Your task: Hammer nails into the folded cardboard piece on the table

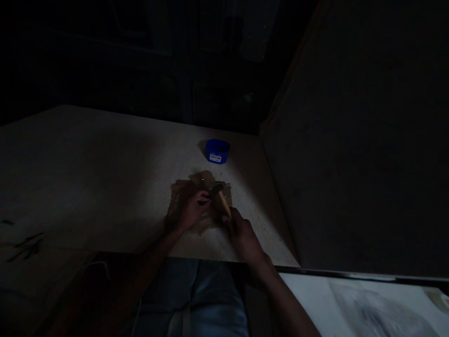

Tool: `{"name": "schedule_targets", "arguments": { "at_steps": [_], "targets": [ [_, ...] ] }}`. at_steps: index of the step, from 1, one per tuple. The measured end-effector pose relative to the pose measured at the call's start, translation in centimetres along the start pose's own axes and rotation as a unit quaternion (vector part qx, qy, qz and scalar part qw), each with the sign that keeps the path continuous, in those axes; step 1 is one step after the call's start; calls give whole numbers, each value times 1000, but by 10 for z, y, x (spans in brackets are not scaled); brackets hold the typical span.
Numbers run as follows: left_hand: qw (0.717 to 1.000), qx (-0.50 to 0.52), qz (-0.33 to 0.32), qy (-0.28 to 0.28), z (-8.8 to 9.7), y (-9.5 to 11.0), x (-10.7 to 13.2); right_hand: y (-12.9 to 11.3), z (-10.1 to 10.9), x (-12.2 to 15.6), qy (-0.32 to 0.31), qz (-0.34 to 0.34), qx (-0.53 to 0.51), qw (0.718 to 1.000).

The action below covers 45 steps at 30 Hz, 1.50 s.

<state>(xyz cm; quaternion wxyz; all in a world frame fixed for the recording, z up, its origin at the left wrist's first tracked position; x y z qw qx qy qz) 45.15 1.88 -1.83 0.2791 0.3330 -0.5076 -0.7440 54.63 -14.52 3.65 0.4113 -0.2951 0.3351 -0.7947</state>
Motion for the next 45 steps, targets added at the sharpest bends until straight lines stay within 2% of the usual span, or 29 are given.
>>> {"name": "schedule_targets", "arguments": {
  "at_steps": [2,7,15,17,20,25,28,32,36,45],
  "targets": [
    [1000,-3,4,-2,-1,0,-1,-3,3,2,9,13,-6,1000],
    [1000,-2,24,0,-2,-6,-3,3,-6,-2,-44,-2,10,999],
    [999,37,-9,12,-3,-11,-3,5,9,-1,17,11,-145,989],
    [998,51,-23,14,-2,-10,-3,12,2,-11,-4,-32,-219,975],
    [998,63,-25,9,-1,-11,-3,19,-11,-35,-37,-78,-347,934],
    [997,68,-19,-4,0,-14,-3,23,-25,-70,-56,-76,-504,859],
    [998,55,-21,0,-1,-16,-4,33,-33,-78,-67,-80,-549,830],
    [1000,18,-1,19,0,-19,-7,44,-42,-77,-92,-96,-572,809],
    [999,17,15,28,-1,-19,-8,43,-43,-76,-126,-105,-580,798],
    [1000,11,-14,19,-1,-12,-4,44,-43,-79,-154,-91,-595,784]
  ]
}}
Point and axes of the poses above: each hand's wrist, its own x-axis away from the middle knuckle, its own z-axis out of the back of the hand, y = z × x, the point moved 7 cm from there along -x, towards the middle knuckle, and after that the axes turned 7 degrees about -z, right-handed, at the moved point
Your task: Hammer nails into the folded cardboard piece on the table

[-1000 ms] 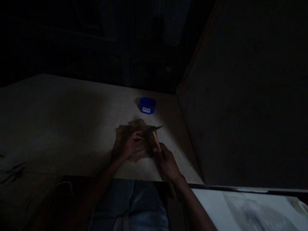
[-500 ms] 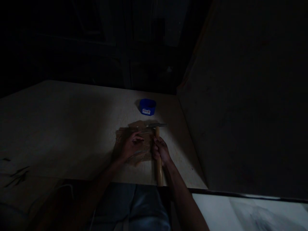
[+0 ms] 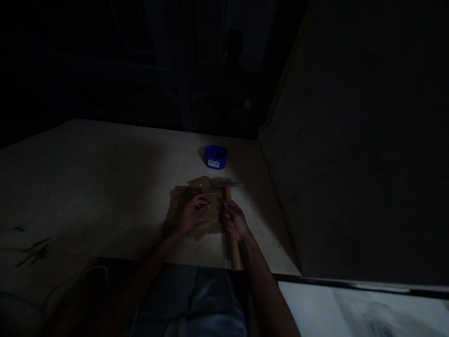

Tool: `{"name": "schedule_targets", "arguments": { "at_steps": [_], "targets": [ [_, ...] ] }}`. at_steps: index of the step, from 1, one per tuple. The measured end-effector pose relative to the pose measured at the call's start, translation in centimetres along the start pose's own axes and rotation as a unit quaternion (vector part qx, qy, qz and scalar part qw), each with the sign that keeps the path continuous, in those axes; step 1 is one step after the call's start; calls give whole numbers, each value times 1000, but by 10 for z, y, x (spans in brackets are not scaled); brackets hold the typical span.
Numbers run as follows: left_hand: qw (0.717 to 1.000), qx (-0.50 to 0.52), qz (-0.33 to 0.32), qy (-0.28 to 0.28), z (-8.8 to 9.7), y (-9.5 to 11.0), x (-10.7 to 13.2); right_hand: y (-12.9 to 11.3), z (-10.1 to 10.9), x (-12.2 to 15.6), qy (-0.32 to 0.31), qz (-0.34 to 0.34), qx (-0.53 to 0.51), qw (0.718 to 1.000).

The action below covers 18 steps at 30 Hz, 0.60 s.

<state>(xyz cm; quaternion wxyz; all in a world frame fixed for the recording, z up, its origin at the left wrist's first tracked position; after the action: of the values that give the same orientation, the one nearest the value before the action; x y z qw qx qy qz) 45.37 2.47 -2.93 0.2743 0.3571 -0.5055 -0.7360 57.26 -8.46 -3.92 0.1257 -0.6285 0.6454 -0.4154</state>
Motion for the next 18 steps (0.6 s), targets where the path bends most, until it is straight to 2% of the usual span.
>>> {"name": "schedule_targets", "arguments": {
  "at_steps": [14,16,18],
  "targets": [
    [999,13,-14,-35,0,3,-1,1,4,-3,-22,0,2,1000],
    [999,10,-33,-30,9,12,0,1,3,-3,-26,0,3,1000],
    [998,-6,-64,6,29,24,4,0,3,0,-32,-3,3,999]
  ]
}}
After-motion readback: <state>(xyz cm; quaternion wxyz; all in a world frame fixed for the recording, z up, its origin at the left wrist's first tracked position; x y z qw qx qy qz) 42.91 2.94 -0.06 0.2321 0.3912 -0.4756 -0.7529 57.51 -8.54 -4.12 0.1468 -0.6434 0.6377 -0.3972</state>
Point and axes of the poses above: each hand's wrist, its own x-axis away from the middle knuckle, its own z-axis out of the back of the hand, y = z × x, the point moved 7 cm from there along -x, towards the middle knuckle, and after that the axes turned 7 degrees about -z, right-handed, at the moved point
